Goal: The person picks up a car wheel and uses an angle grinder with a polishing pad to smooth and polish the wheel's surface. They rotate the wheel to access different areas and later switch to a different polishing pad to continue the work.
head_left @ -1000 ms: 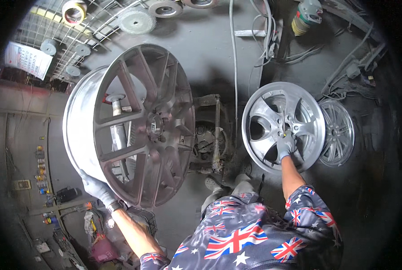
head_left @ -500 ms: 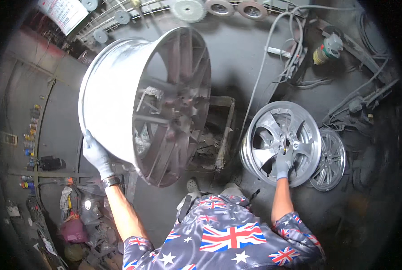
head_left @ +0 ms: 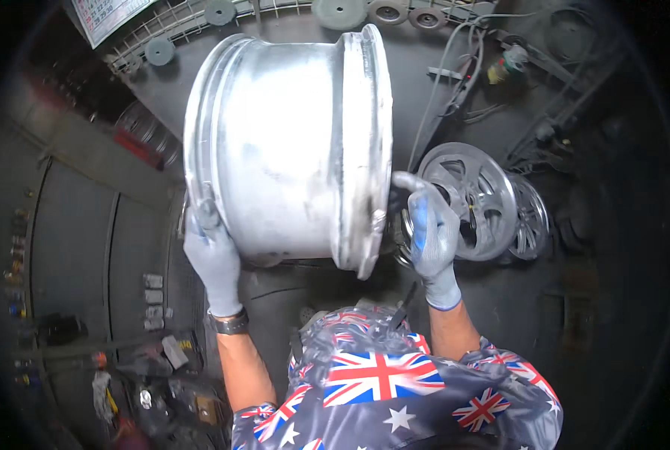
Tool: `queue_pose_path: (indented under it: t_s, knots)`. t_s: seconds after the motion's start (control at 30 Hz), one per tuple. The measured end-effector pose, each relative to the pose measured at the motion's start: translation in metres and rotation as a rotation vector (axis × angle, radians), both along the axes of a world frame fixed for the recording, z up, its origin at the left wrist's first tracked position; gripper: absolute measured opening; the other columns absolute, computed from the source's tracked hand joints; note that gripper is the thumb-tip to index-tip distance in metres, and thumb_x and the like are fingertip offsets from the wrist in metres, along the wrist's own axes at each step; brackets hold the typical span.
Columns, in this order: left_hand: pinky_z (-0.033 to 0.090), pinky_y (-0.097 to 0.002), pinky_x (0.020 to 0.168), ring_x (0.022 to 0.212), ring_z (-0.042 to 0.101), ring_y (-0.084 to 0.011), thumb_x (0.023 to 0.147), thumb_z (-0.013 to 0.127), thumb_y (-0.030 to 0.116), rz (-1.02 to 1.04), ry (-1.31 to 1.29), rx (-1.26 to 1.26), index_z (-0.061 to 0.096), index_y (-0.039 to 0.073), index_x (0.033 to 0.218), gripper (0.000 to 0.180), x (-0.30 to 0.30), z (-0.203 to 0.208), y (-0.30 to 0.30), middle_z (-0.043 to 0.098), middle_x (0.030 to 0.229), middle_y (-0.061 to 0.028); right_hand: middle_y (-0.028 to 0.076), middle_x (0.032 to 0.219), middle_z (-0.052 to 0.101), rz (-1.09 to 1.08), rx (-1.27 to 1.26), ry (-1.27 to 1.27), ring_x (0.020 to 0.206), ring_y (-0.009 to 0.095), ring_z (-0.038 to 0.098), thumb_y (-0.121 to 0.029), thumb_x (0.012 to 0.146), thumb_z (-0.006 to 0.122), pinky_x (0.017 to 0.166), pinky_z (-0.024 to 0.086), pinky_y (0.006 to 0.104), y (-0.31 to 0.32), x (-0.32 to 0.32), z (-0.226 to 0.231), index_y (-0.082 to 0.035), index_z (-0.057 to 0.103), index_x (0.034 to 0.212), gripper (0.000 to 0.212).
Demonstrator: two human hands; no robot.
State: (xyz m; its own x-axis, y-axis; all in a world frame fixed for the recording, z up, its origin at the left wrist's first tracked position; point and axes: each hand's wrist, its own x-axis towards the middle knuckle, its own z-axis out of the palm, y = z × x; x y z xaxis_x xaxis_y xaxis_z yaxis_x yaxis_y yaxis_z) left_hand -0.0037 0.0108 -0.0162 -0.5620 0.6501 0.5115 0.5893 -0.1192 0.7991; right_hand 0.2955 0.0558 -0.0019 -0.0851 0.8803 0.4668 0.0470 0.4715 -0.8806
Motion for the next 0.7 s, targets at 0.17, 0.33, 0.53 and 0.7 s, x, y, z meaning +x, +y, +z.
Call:
queue_pose_path:
  t_s: [0.17,0.33,0.53,0.7]
  knots:
    - [0.051,-0.0389,0.072,0.077,0.067,-0.0326,0.105,0.053,0.022,-0.168,0.0,0.028,0.064,-0.003,0.115,0.028,-0.013,-0.024,-0.005,0.067,0.086,-0.0217,0.015,0.097,0.064,-0.388,-0.081,-0.193,0.087,0.022,0.061,-0.004,0.102,0.058,0.08,0.049,0.0327,-0.031,-0.047,-0.002,0.007,0.065,0.115,0.019]
    - [0.052,-0.0339,0.079,0.09,0.068,-0.0203,0.109,0.051,0.027,-0.328,-0.072,-0.048,0.063,-0.006,0.119,0.037,-0.028,-0.028,-0.013,0.073,0.097,-0.0164,0.019,0.1,0.065,-0.603,0.211,-0.382,0.092,0.033,0.062,-0.01,0.101,0.06,0.084,0.05,0.0397,-0.067,-0.069,-0.026,0.007,0.063,0.118,0.024]
    - [0.046,-0.0401,0.062,0.061,0.055,-0.0262,0.107,0.057,0.029,-0.446,-0.09,0.05,0.058,-0.001,0.094,0.032,-0.033,-0.023,-0.011,0.057,0.069,-0.0152,0.022,0.087,0.062,-0.622,-0.042,-0.101,0.079,0.028,0.059,-0.034,0.101,0.066,0.076,0.048,0.043,-0.102,-0.088,-0.093,0.006,0.065,0.111,0.041]
    - [0.048,-0.0401,0.065,0.065,0.06,-0.0285,0.106,0.057,0.026,-0.539,-0.064,0.053,0.064,-0.003,0.105,0.03,-0.043,-0.028,-0.008,0.064,0.076,-0.0188,0.009,0.061,0.044,-0.642,-0.468,-0.276,0.06,0.019,0.038,-0.047,0.1,0.065,0.058,0.035,0.0425,-0.118,-0.079,-0.148,0.001,0.054,0.072,0.056]
